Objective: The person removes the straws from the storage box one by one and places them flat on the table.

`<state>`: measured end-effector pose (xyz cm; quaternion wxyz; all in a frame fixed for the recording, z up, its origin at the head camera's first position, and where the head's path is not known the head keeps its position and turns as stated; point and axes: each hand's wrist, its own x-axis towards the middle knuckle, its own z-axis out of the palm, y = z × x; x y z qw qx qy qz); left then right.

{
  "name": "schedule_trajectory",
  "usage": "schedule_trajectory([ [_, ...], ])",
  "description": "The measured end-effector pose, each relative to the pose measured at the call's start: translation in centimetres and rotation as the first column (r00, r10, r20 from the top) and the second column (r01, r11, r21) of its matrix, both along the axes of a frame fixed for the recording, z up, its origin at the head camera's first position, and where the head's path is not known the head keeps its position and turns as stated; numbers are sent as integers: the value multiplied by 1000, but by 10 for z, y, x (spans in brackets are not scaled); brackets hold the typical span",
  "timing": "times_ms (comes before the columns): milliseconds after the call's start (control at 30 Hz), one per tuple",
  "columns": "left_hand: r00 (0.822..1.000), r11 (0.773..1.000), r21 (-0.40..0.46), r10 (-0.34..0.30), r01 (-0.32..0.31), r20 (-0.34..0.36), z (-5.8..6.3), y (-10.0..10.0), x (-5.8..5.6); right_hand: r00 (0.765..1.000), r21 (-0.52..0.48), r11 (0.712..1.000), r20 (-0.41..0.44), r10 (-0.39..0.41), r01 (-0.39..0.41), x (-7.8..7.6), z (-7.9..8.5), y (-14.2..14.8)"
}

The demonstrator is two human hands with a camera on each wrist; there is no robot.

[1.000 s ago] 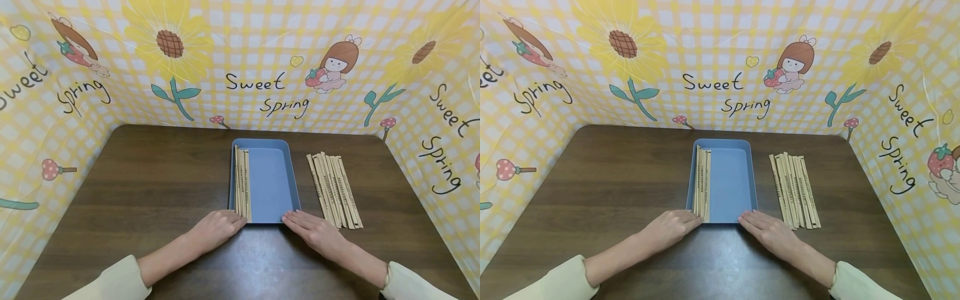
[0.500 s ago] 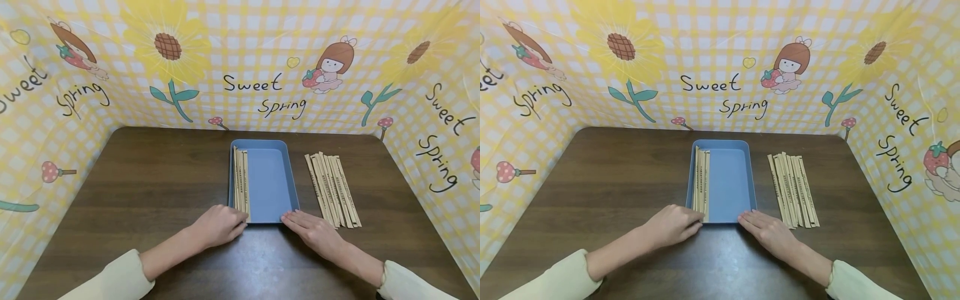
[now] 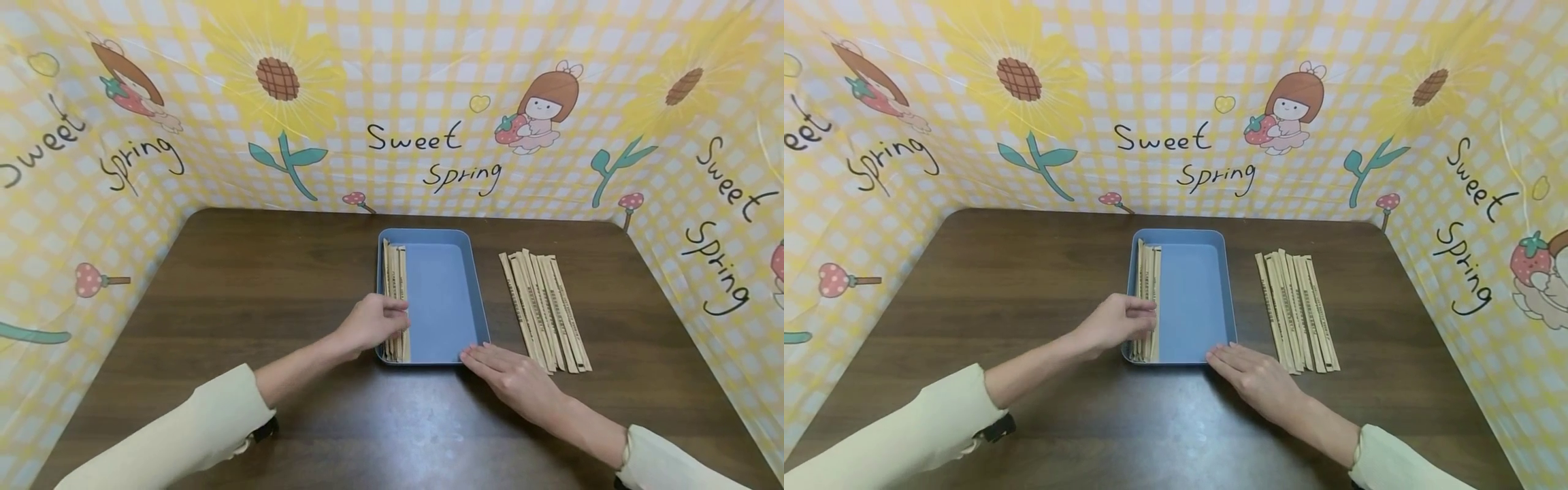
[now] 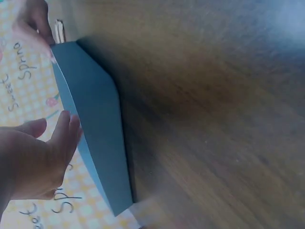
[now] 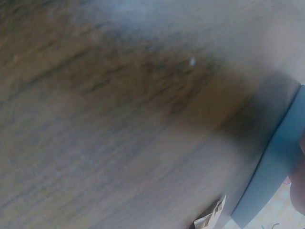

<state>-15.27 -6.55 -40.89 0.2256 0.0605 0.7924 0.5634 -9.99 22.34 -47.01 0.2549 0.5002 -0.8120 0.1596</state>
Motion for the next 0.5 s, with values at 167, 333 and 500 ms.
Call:
schedule_trajectory([
  [167,967,984,120,101,-132,233,-1,4,-18,1000,-10,1000,-13,4,-4,0,0,-1],
  [333,941,973,134,138,-187,309,0,7,-33,1000,-20,1000,-13,4,-5,-1,-1,0],
  [500,932,971,106,170,-213,319,1,9,-43,1000,-28,1000,-8,5,-5,-1,-1,0],
])
